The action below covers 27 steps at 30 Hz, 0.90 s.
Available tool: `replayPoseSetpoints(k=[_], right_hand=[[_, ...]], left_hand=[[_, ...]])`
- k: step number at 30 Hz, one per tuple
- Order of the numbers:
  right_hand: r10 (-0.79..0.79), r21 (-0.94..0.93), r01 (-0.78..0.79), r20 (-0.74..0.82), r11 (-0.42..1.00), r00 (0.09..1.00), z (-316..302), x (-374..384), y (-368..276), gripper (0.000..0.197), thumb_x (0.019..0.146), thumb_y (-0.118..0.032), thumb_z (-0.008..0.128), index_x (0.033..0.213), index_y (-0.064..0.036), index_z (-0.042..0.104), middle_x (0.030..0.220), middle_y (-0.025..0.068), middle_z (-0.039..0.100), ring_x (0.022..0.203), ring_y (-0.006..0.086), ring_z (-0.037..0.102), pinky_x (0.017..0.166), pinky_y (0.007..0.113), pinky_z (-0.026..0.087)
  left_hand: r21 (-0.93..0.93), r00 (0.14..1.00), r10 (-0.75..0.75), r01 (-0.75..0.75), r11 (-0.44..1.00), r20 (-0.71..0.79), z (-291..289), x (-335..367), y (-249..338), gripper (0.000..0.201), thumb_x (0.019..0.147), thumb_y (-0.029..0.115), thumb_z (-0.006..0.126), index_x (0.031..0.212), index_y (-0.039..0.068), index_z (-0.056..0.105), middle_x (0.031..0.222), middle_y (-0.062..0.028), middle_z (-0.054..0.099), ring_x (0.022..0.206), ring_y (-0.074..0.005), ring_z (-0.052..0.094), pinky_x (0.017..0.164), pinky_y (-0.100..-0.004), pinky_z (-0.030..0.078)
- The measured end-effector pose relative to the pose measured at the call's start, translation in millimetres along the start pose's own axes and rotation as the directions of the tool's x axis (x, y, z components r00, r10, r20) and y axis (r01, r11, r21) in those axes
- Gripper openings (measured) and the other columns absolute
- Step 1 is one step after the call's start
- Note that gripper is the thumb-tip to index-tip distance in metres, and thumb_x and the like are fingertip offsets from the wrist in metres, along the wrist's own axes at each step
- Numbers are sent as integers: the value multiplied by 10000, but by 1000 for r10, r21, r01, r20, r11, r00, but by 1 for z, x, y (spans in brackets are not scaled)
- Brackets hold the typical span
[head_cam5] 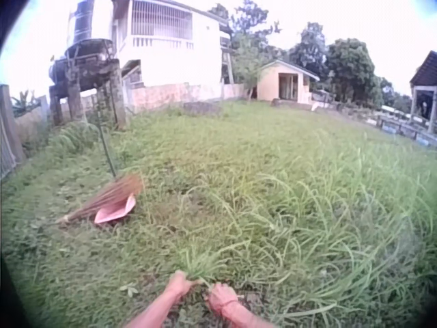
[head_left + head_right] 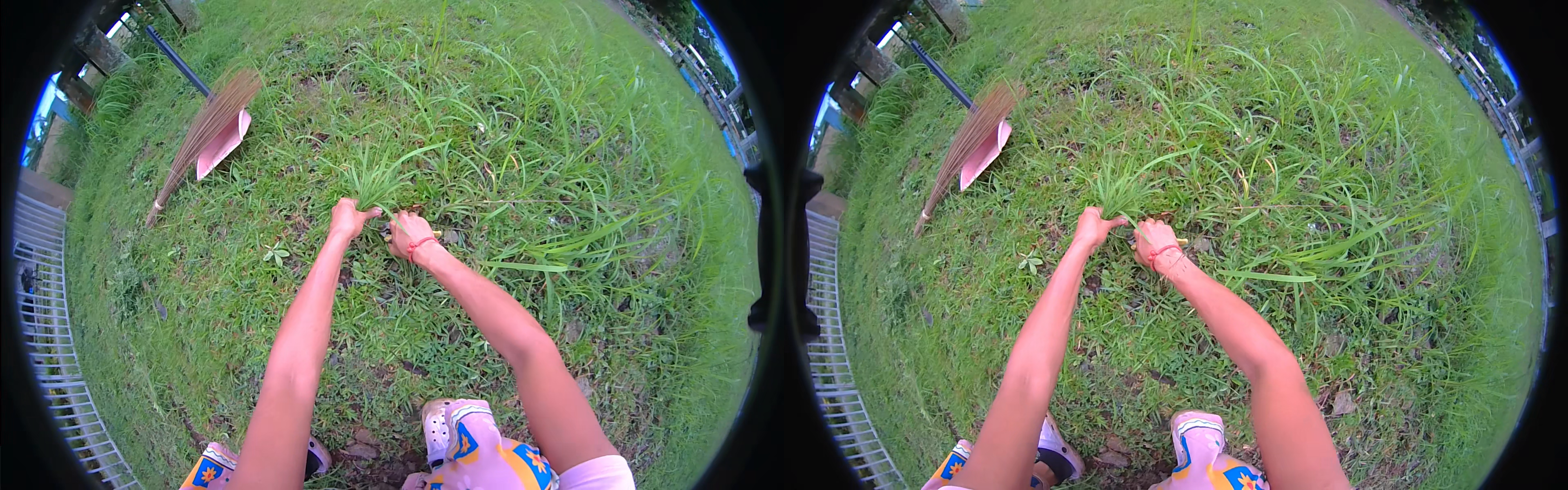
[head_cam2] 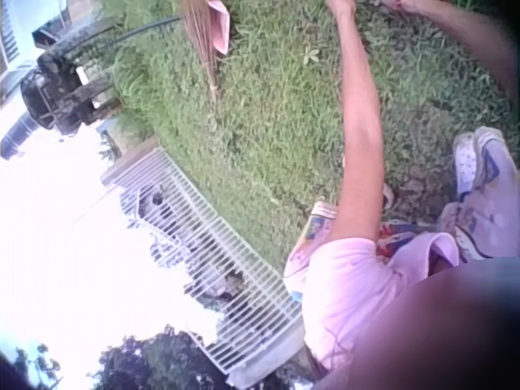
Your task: The person uses hand shears to cut grass and weeds in a yard. They repeatedly gather clumps of grass with one hand and trim them with the shears in the other, moving across the lawn area.
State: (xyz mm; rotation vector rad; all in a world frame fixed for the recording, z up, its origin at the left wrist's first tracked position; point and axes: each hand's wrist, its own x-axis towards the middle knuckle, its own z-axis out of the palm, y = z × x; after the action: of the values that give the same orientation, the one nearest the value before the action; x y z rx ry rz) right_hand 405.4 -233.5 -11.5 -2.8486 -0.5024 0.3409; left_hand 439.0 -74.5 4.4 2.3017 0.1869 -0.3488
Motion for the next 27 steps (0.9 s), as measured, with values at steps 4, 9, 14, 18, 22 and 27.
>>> replayPoseSetpoints(k=[4, 9, 14, 18, 22, 27], right_hand=[[47, 229, -38, -34, 973, 998, -33, -57, 27, 377, 681, -326, 687, 860, 2, 638, 852, 187, 636, 786, 292, 649, 772, 370, 521], [-242, 642, -676, 635, -363, 733, -47, -133, 48, 373, 843, -277, 616, 1080, 8, 579, 966, 107, 608, 956, 254, 612, 900, 456, 492], [-478, 431, -715, 540, -551, 693, -7, -99, 2, 320, 871, -189, 569, 1099, 34, 552, 1009, 160, 607, 958, 284, 609, 926, 518, 477], [-439, 427, -689, 547, -586, 713, 18, -34, -12, 283, 880, -189, 532, 1046, 39, 550, 944, 147, 609, 896, 275, 619, 902, 489, 493], [-364, 484, -659, 570, -576, 736, 22, 3, -11, 205, 910, -216, 469, 857, -23, 515, 721, 75, 554, 653, 219, 562, 680, 380, 494], [-423, 519, -698, 558, -494, 714, 13, -66, -14, 266, 899, -243, 539, 954, 16, 567, 799, 105, 599, 753, 234, 621, 745, 411, 536]], left_hand=[[-398, 998, -66, 52, 916, -22, -7, -16, -29, 267, 746, 181, 775, 967, 49, 703, 872, -53, 713, 728, -122, 615, 719, -317, 470], [-533, 996, -91, 88, 841, 21, -10, -24, -32, 218, 786, 155, 744, 947, 17, 695, 877, -55, 710, 738, -121, 619, 743, -301, 470], [-380, 993, -117, 122, 917, 36, -17, -19, -14, 229, 779, 130, 743, 959, 5, 677, 887, -75, 704, 757, -135, 619, 721, -295, 475], [-299, 988, -156, 156, 941, 24, -12, -17, -14, 218, 776, 113, 738, 956, 5, 679, 901, -78, 702, 749, -134, 608, 706, -302, 470], [-348, 995, -96, 97, 933, 19, -12, -16, -18, 229, 751, 148, 765, 916, 8, 693, 855, -74, 704, 686, -141, 601, 666, -321, 467], [-405, 976, -211, 212, 889, 48, -28, -33, -26, 175, 787, 133, 735, 914, 20, 692, 821, -62, 703, 663, -129, 589, 685, -311, 461]])
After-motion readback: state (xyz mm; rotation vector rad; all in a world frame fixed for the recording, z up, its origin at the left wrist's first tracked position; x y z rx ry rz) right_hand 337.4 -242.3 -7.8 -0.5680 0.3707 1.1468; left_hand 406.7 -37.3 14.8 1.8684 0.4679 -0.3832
